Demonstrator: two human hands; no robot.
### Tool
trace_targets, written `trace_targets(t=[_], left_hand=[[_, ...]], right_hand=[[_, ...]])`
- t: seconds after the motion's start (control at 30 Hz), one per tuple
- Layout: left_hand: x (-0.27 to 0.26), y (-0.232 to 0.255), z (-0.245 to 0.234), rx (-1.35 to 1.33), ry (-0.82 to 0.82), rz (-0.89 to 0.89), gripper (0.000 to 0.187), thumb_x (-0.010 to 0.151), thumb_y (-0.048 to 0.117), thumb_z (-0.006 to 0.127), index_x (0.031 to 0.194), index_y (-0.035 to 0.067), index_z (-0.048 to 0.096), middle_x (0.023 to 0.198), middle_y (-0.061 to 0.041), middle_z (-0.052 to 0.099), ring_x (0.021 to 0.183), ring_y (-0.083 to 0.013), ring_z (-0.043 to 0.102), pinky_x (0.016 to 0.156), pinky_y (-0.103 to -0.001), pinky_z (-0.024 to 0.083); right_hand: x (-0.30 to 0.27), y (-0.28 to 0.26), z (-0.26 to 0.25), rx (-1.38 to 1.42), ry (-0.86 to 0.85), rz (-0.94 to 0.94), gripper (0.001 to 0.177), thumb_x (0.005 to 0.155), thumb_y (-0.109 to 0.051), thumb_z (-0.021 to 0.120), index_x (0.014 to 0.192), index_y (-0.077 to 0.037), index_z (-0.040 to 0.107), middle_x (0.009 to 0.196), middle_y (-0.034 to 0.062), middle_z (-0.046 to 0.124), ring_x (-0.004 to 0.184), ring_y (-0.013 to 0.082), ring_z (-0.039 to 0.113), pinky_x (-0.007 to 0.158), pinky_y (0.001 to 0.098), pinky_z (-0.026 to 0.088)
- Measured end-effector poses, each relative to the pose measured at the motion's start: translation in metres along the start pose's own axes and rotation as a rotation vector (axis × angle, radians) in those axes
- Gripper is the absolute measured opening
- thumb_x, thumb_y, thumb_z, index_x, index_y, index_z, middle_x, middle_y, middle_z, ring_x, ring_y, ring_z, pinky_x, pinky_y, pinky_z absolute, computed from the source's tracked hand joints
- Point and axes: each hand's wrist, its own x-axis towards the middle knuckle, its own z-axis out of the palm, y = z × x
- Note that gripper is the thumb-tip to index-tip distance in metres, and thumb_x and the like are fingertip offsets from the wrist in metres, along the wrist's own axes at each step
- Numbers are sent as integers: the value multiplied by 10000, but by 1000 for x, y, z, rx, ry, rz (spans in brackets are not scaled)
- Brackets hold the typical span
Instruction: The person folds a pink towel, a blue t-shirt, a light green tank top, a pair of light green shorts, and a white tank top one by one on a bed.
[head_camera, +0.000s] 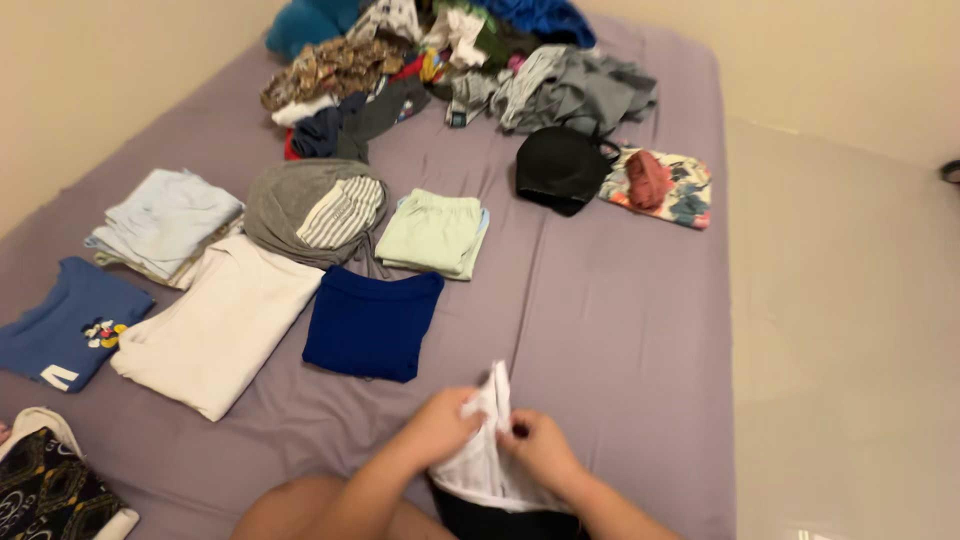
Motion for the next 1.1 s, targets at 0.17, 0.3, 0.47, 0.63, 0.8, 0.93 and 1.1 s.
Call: trace_targets(t=[0.17, 0.3, 0.47, 0.63, 0.8, 0.93, 1.1], left_hand=[[-28, 35, -7, -441, 165, 99, 251, 783, 137, 518, 998, 23, 582, 880, -52, 648, 785, -114, 579, 720, -257, 462], [-64, 98, -20, -233, -9, 257, 354, 670, 170, 662, 975, 9, 587, 876, -64, 648, 782, -111, 580, 711, -250, 469], [-98, 176, -37, 219, -226, 170, 396, 566, 206, 716, 917, 40, 640, 783, -45, 668, 687, -106, 601, 655, -246, 475], [-94, 198, -47, 418, -107, 245, 335, 574, 173, 702, 877, 44, 642, 738, -51, 667, 664, -126, 606, 637, -253, 487], [-79, 199, -57, -592, -181, 456, 253, 749, 130, 596, 982, 33, 583, 878, -44, 617, 765, -95, 571, 683, -241, 465], [-68, 206, -46, -855, -128, 515, 182, 812, 72, 518, 991, 61, 491, 870, -21, 584, 762, -86, 563, 679, -237, 469], [-56, 206, -29, -538, 18, 558, 173, 797, 28, 554, 952, 51, 481, 826, 12, 543, 741, -65, 507, 656, -222, 429]], right_hand=[[-47, -23, -45, 645, 155, 118, 220, 772, -146, 536, 973, -72, 584, 850, 38, 626, 764, 122, 563, 679, 254, 449], [-88, -55, -84, 595, 42, -214, 143, 758, -94, 568, 895, -55, 554, 811, 37, 615, 731, 114, 562, 672, 251, 450], [-132, -83, -127, 561, -24, -447, 124, 746, -48, 611, 834, -60, 525, 778, 21, 600, 698, 102, 555, 639, 245, 433], [-160, -105, -166, 604, 86, -659, 75, 804, -49, 578, 840, -62, 514, 798, 31, 591, 730, 120, 563, 656, 271, 450], [-177, -121, -195, 641, 166, -765, 113, 824, -31, 567, 898, -62, 488, 853, 57, 587, 756, 144, 564, 680, 292, 453], [-186, -122, -194, 638, 139, -738, 279, 725, -27, 544, 981, -110, 470, 920, 62, 595, 840, 147, 572, 727, 293, 450], [-181, -105, -165, 383, 195, -522, 340, 723, -59, 562, 1046, -141, 496, 930, 5, 566, 852, 109, 546, 722, 276, 443]])
